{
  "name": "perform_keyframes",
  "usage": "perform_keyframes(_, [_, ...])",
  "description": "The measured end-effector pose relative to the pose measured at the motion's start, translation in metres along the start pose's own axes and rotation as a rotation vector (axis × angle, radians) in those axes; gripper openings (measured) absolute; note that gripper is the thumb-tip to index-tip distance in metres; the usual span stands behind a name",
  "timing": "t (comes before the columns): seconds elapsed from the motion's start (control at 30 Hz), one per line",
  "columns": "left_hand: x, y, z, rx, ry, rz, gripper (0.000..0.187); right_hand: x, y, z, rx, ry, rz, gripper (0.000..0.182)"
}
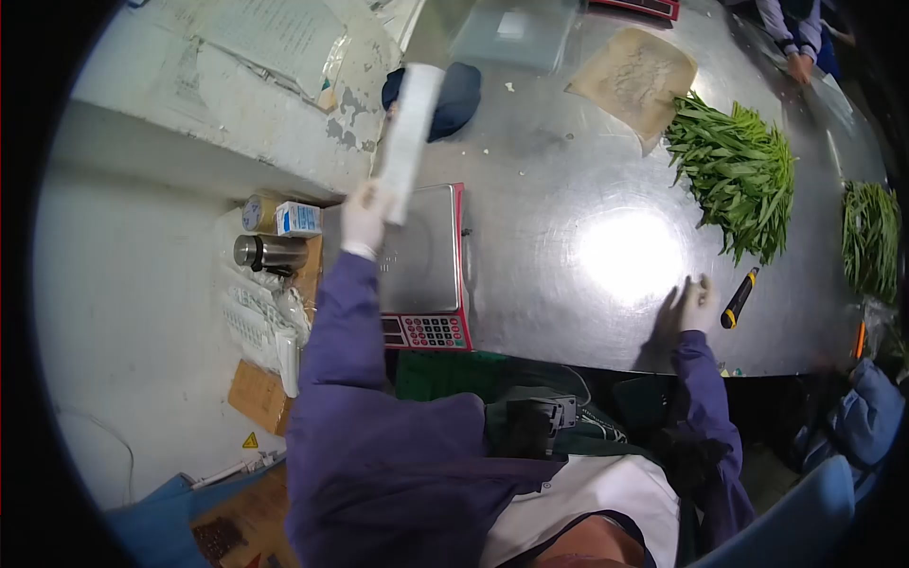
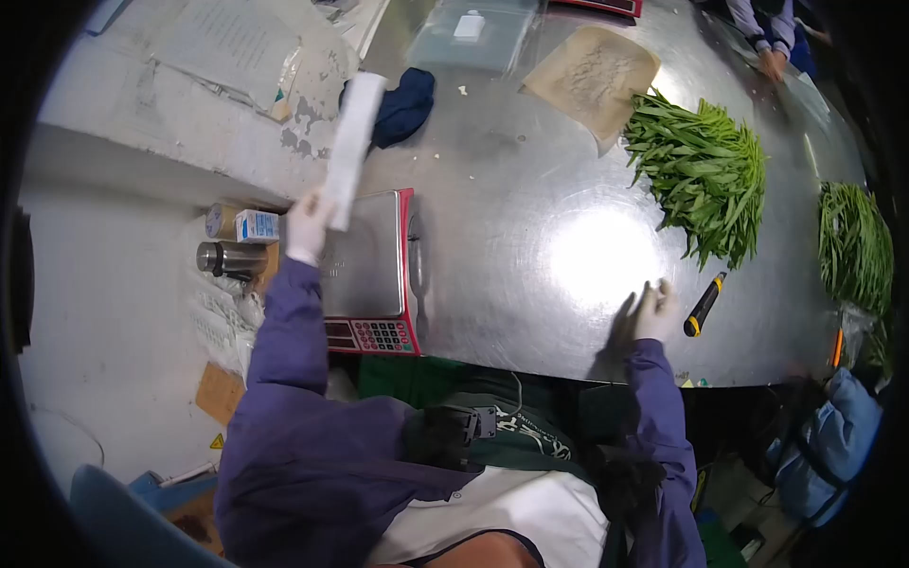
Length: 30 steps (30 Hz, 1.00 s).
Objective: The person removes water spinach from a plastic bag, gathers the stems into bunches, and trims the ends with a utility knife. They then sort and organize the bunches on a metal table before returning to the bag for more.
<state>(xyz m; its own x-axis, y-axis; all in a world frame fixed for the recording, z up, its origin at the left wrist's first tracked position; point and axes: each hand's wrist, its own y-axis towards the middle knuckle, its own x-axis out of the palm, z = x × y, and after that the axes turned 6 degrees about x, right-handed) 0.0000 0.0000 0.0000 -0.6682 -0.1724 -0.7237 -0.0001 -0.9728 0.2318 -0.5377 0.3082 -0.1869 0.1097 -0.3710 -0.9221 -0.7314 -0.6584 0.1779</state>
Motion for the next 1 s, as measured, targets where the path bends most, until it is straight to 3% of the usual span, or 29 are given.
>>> perform_keyframes(0.03, [0.017,-0.001,0.001,-0.003,-0.036,-0.01,0.047,-0.039,0.01,-0.004,0.217,0.368,-0.293,0.04])
perform_keyframes(0.07, [0.022,0.017,-0.01,-0.075,0.099,-0.03,0.047,-0.088,-0.012,-0.034,0.103,0.258,-0.445,0.033])
perform_keyframes(0.1, [-0.062,0.057,-0.004,-0.037,0.63,-0.013,0.049,-0.07,-0.087,-0.096,0.059,0.484,-0.772,0.027])
perform_keyframes(0.13, [-0.055,0.062,-0.017,0.072,0.581,0.07,0.047,-0.024,-0.128,-0.042,0.261,1.251,-1.226,0.022])
perform_keyframes(0.17, [-0.024,0.064,-0.028,0.2,0.484,0.115,0.046,-0.106,-0.119,-0.067,-0.047,0.552,-1.36,0.023])
perform_keyframes(0.2, [-0.007,0.074,-0.003,0.325,0.284,0.152,0.044,-0.105,-0.141,-0.057,-0.154,0.509,-1.377,0.023])
perform_keyframes(0.23, [0.007,0.063,0.048,0.412,0.207,0.1,0.044,-0.098,-0.172,-0.03,-0.104,0.604,-1.275,0.021])
perform_keyframes(0.27, [0.03,0.053,0.089,0.487,0.182,0.076,0.042,-0.106,-0.181,-0.023,0.247,0.653,-1.271,0.021])
perform_keyframes(0.3, [0.062,0.042,0.117,0.618,0.082,0.048,0.039,-0.093,-0.2,-0.002,0.363,0.642,-1.042,0.022])
perform_keyframes(0.33, [0.103,0.029,0.133,0.64,-0.07,-0.041,0.038,-0.092,-0.206,0.014,0.296,0.473,-0.728,0.024])
perform_keyframes(0.37, [0.136,-0.002,0.174,0.59,-0.117,-0.2,0.037,-0.095,-0.213,0.028,0.445,0.402,-0.541,0.026])
perform_keyframes(0.43, [0.209,-0.07,0.219,0.512,-0.537,-0.571,0.036,-0.115,-0.232,0.061,0.594,0.505,-0.36,0.026])
perform_keyframes(0.5, [0.26,-0.16,0.273,0.529,-0.627,-0.923,0.033,-0.121,-0.249,0.087,0.897,0.581,-0.297,0.027])
perform_keyframes(0.57, [0.281,-0.26,0.325,0.501,-0.66,-1.273,0.032,-0.112,-0.279,0.12,1.063,0.684,-0.164,0.026])
perform_keyframes(0.63, [0.303,-0.349,0.354,0.706,-0.613,-1.519,0.031,-0.126,-0.31,0.147,1.187,0.78,-0.059,0.022])
perform_keyframes(0.73, [0.297,-0.462,0.399,1.066,-0.571,-1.671,0.031,-0.154,-0.372,0.2,1.296,0.822,0.259,0.016])
perform_keyframes(0.77, [0.306,-0.499,0.404,1.163,-0.533,-1.697,0.03,-0.155,-0.395,0.231,1.368,0.999,0.382,0.015])
perform_keyframes(0.83, [0.329,-0.57,0.41,1.219,-0.467,-1.741,0.029,-0.143,-0.451,0.305,1.372,0.822,0.555,0.019])
perform_keyframes(0.9, [0.358,-0.641,0.415,1.346,-0.404,-1.754,0.028,-0.137,-0.498,0.38,1.557,0.439,0.525,0.027])
perform_keyframes(1.0, [0.398,-0.754,0.424,1.395,-0.35,-1.849,0.028,-0.167,-0.503,0.446,1.586,-0.09,0.373,0.033])
